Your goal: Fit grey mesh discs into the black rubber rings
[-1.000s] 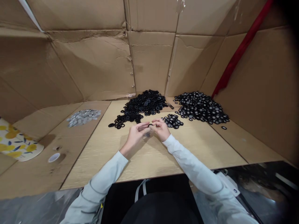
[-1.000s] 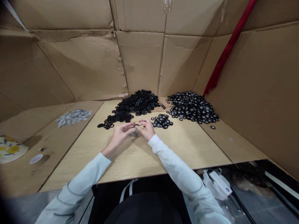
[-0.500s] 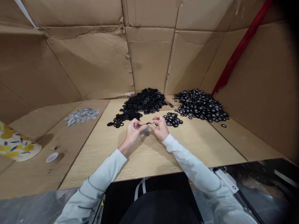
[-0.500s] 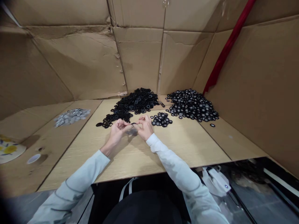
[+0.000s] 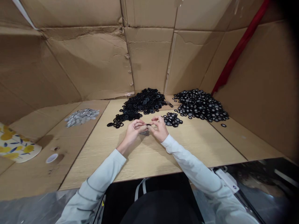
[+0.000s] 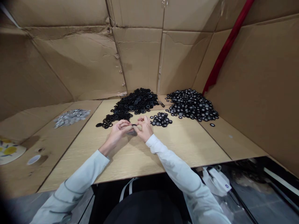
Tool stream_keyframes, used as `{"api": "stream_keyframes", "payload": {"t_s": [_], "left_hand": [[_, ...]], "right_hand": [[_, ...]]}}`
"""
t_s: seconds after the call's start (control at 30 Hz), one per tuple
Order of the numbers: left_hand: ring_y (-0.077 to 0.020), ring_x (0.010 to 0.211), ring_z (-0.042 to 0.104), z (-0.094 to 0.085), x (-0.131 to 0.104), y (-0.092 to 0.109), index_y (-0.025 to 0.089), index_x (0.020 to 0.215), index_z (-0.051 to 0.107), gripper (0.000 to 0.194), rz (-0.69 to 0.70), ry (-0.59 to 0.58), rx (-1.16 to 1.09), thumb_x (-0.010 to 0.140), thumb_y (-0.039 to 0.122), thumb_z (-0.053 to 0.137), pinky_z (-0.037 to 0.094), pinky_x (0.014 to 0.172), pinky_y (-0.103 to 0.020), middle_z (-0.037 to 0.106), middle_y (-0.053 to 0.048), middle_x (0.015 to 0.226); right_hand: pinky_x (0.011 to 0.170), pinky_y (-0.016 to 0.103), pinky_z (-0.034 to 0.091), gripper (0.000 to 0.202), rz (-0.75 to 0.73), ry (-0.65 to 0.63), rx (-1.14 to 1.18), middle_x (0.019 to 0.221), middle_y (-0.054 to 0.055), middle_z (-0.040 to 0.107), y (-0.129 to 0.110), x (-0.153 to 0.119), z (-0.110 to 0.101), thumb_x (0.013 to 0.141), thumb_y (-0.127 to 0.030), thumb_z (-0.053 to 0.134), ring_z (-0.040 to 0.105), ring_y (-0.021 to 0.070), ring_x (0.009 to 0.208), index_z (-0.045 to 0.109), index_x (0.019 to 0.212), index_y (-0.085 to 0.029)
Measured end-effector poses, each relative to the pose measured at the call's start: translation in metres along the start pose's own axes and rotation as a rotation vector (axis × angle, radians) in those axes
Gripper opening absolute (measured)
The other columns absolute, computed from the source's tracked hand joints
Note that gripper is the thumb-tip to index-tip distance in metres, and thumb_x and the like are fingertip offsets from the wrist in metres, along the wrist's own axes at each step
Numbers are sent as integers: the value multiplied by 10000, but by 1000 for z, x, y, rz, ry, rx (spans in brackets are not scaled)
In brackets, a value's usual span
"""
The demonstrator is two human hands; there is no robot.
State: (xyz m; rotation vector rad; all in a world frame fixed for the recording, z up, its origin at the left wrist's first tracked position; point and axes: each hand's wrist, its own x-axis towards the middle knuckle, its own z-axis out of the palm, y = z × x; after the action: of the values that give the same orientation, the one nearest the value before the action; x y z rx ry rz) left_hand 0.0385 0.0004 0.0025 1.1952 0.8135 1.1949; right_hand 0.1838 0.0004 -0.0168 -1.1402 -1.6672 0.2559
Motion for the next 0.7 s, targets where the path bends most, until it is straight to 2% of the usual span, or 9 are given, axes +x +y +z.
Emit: {"api": "stream_keyframes", "payload": {"t_s": [0.13, 0.27, 0.37, 0.5, 0.6, 0.7], "left_hand": [[-119, 661, 615, 0, 1, 1, 148, 740, 557, 291, -53, 36, -109, 537, 200, 759, 491, 702, -281, 617, 2, 710], [-122, 717, 624, -1, 2, 3, 141, 741, 567, 281, -77, 80, -165, 537, 179, 755, 486, 750, -272, 627, -10, 734], [-120, 745, 624, 0, 1, 3, 146, 796, 590, 290, -73, 73, -188, 552, 164, 745, 485, 768, -270, 632, -13, 775], [-136, 781, 633, 1, -1, 1, 136, 821, 629, 281, -103, 6, -200, 565, 163, 741, 474, 823, -296, 655, -49, 875], [-160, 785, 641, 0, -1, 1, 129, 839, 657, 280, -122, -30, -143, 582, 206, 738, 473, 815, -309, 667, -85, 927], [-175, 800, 637, -1, 0, 2, 144, 914, 667, 342, -77, -3, -28, 595, 248, 734, 482, 759, -305, 659, -108, 1002]], "right_hand": [[911, 408, 376, 64, -2, -65, 64, 962, 55, 473, -1, 0, -2, 707, -281, 624, 467, 209, 964, 652, 714, -224], [916, 387, 379, 145, 11, -128, 150, 997, 50, 488, -1, 0, -3, 666, -318, 676, 475, 203, 1000, 668, 787, -239], [865, 372, 408, 147, 68, -103, 182, 980, 54, 503, 0, 1, -2, 683, -337, 653, 493, 199, 989, 670, 778, -226], [760, 353, 443, 157, 155, -32, 220, 930, 60, 527, 3, 2, -1, 702, -348, 619, 523, 194, 921, 658, 717, -196], [741, 356, 445, 165, 196, 6, 209, 896, 62, 534, 5, 3, 0, 691, -347, 622, 529, 199, 895, 644, 672, -185], [753, 366, 439, 147, 195, -7, 171, 888, 60, 540, 5, 3, 1, 671, -331, 636, 526, 206, 901, 630, 637, -188]]}}
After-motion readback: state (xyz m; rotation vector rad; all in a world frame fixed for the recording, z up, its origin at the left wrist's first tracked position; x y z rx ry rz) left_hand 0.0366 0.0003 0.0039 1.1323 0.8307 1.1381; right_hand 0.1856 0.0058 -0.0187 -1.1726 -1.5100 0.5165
